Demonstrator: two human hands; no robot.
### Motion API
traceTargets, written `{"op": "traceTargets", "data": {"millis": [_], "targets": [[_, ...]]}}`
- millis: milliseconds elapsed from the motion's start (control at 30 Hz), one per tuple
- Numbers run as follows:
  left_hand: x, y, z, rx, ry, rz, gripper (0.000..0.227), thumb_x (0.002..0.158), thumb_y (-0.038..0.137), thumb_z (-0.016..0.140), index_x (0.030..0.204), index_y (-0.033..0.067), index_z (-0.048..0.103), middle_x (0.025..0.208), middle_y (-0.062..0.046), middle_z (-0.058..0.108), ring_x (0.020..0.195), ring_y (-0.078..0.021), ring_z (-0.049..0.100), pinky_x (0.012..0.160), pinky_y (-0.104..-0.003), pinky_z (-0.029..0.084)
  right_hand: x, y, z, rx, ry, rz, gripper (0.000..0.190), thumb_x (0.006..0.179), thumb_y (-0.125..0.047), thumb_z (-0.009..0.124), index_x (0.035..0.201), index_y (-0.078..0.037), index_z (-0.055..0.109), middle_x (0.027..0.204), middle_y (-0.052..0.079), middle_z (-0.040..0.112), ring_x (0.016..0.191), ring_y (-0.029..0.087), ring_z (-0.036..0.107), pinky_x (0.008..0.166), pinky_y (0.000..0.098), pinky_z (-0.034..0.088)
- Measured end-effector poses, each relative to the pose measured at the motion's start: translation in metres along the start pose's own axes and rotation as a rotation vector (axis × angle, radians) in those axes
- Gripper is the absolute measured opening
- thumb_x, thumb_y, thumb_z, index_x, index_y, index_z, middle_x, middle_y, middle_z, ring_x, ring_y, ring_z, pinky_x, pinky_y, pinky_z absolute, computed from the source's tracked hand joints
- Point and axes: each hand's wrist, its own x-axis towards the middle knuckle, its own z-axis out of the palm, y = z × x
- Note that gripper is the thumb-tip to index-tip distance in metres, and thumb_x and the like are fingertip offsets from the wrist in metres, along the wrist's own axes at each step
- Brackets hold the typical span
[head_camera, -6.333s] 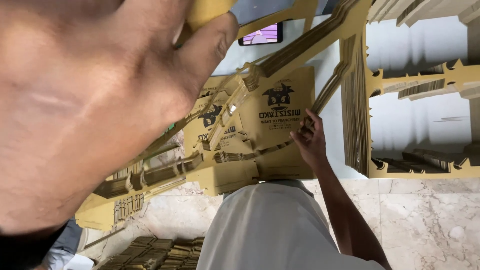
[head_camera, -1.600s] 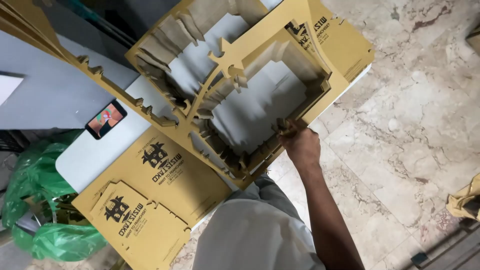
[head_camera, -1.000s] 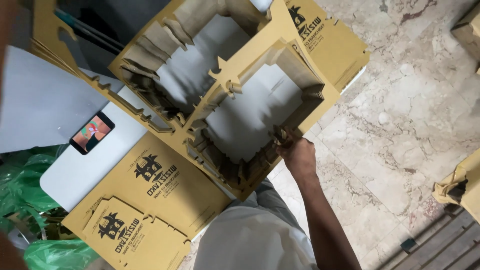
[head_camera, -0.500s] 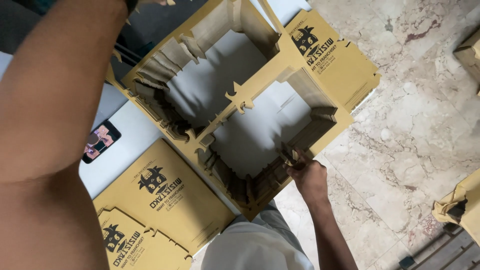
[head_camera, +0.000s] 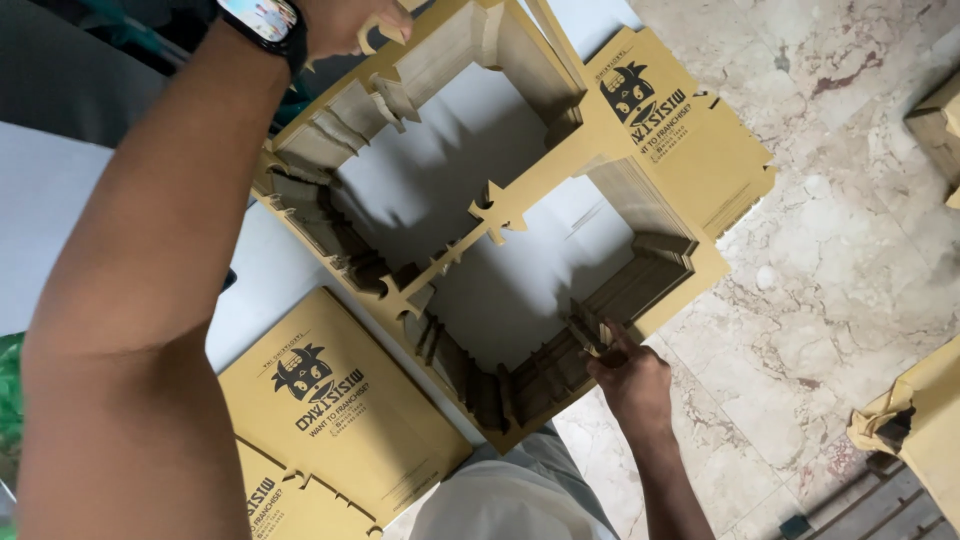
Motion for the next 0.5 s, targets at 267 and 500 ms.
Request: {"op": "traceTargets", "data": {"millis": [267, 500], "targets": [[0.001, 0.080, -0.035, 0.532, -0.219, -0.230, 0.063, 0.079, 0.005, 0.079, 0.137, 0.0297, 0.069, 0.119, -0.009, 0.066, 0.108, -0.0388, 0.062, 0.075, -0.055, 0.053, 0.000, -0.013, -0.007, 0.037, -0.014, 0.019, 0.062, 0.075, -0.033, 0.087, 0.134, -0.022, 0.070, 0.096, 0.000, 0.082, 0.082, 0.011, 0.077, 0.074, 0.0304, 0.063], [-0.007, 0.123, -0.042, 0.251, -0.385, -0.515, 0.066, 0.082, 0.007, 0.084, 0.140, 0.0319, 0.065, 0.125, -0.014, 0.058, 0.104, -0.0381, 0.064, 0.071, -0.050, 0.057, 0.001, -0.006, -0.001, -0.006, -0.002, 0.037, 0.061, 0.075, -0.037, 0.086, 0.133, -0.026, 0.071, 0.089, -0.005, 0.082, 0.080, 0.006, 0.076, 0.072, 0.0273, 0.061]]}}
